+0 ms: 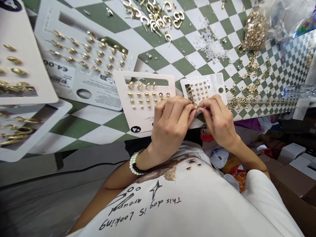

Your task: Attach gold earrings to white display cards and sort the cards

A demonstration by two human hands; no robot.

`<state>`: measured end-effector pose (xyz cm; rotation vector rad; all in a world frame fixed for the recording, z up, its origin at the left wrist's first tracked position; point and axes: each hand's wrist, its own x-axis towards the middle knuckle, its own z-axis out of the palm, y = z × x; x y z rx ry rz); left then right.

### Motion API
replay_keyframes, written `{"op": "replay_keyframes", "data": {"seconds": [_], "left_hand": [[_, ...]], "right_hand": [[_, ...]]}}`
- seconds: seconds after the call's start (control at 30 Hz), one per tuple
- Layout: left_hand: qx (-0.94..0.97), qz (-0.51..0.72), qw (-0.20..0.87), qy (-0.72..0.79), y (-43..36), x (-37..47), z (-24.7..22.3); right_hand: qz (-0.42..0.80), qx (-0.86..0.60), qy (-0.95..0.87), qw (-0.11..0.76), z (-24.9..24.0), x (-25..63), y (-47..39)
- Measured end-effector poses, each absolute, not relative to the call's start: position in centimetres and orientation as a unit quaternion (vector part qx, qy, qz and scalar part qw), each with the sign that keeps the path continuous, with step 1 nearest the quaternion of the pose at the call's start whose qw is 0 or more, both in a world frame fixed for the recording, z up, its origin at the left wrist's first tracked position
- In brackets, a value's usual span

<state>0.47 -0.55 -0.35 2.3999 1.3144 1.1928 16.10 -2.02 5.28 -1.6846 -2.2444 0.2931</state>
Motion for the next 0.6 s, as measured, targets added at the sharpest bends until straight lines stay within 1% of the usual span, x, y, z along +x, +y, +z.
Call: {"op": "replay_keyframes", "data": {"seconds": [0.17,0.33,0.6], "left_hand": [[0.801,0.397,0.098,0.438,-0.65,0.47,-0.35],[0.797,0.399,0.089,0.444,-0.55,0.56,-0.22],[0.794,0.408,0.086,0.442,-0.46,0.51,-0.17]], "right_hand": [[0.094,-0.587,-0.788,0.164,4.82,16.21,-2.12],[0.14,-0.606,-0.752,0.22,4.65,16.38,-2.13],[0.148,-0.599,-0.757,0.215,4.74,16.59,-2.14]]}}
